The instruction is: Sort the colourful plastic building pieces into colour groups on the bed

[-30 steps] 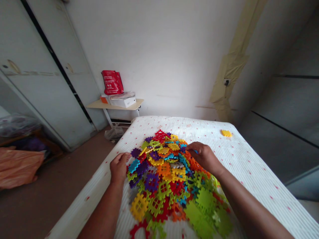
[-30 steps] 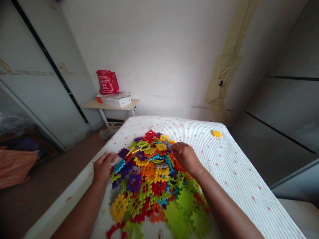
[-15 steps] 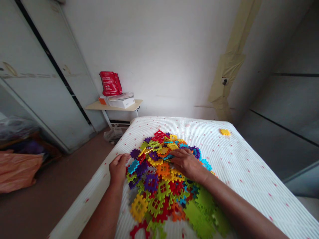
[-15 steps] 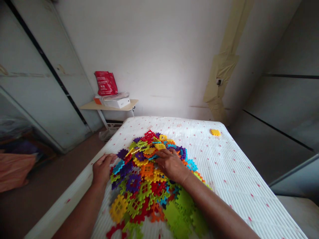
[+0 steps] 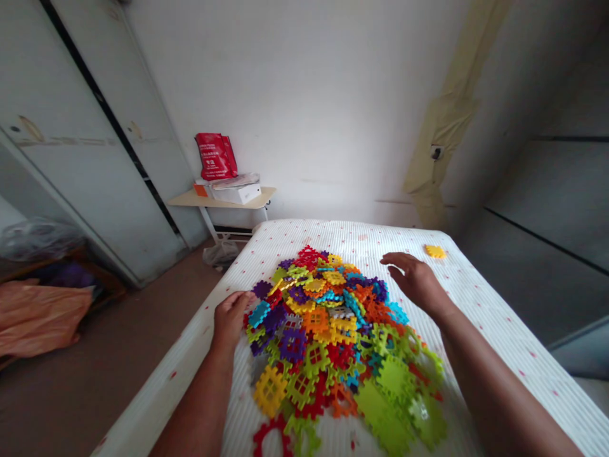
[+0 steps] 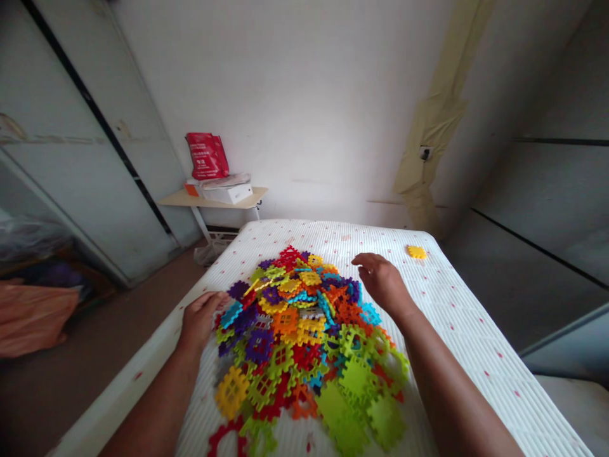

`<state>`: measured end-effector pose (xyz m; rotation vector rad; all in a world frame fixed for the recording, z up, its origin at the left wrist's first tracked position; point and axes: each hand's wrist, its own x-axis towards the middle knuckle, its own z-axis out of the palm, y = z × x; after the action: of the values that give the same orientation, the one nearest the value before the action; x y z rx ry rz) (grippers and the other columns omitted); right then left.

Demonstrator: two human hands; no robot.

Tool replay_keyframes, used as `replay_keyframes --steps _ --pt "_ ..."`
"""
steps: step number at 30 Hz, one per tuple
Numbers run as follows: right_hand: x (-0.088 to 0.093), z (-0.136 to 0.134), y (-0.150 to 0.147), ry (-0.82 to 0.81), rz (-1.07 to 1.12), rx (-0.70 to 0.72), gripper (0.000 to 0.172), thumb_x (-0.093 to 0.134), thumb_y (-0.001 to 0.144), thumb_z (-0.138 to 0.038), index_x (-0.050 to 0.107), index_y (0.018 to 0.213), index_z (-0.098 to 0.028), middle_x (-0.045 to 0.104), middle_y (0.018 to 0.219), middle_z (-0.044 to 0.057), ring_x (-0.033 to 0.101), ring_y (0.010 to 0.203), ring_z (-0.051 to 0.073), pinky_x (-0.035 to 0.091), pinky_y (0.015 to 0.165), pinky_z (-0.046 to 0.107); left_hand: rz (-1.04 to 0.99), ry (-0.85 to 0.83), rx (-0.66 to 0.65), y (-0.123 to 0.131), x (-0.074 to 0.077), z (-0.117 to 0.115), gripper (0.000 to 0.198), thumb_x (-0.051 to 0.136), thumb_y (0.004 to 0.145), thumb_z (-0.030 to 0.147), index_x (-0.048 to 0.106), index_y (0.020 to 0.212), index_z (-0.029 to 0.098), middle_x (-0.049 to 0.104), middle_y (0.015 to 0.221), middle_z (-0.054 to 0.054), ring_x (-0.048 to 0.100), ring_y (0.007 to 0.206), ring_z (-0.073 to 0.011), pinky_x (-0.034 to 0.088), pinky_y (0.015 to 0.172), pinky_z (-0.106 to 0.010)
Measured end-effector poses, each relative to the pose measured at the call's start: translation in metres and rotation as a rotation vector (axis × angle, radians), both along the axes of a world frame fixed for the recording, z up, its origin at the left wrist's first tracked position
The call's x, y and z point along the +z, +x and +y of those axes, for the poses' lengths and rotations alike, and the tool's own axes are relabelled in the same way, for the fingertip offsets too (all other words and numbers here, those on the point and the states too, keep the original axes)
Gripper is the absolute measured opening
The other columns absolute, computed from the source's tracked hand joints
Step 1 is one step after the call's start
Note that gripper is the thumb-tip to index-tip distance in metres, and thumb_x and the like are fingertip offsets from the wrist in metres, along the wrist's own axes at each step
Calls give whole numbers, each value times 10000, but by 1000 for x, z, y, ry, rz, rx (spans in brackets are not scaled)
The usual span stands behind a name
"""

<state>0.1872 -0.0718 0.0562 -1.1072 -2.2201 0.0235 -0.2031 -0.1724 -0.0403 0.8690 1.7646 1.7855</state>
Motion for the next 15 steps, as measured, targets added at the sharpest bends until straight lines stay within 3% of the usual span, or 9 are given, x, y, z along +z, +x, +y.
replay_keyframes --steps 3,5,11,15 --pt "6 9 36 -164 -138 -207 283 454 768 -142 688 911 -212 707 883 42 648 763 185 488 739 315 -20 -4 17 0 -2 2 313 672 589 412 661 749 143 678 681 -41 619 676 -188 486 695 -303" --pt "6 10 51 -287 -238 -239 268 495 719 -114 695 861 -223 712 820 23 647 724 174 482 699 286 -31 -7 29 0 -4 3 310 674 588 411 659 750 148 672 670 -30 614 668 -180 484 683 -295" --pt "-7 11 48 -556 -345 -111 195 681 602 -161 694 779 -241 691 693 -5 632 640 168 472 588 255 -34 -8 41 -1 -5 4 293 679 588 408 658 745 162 668 680 -17 607 672 -168 489 682 -293" --pt "-17 14 35 -532 -327 -60 272 608 643 -102 688 870 -229 698 735 5 639 676 165 483 639 262 -30 -11 64 0 -5 3 300 696 575 410 659 757 174 668 683 -9 607 680 -167 493 719 -302"
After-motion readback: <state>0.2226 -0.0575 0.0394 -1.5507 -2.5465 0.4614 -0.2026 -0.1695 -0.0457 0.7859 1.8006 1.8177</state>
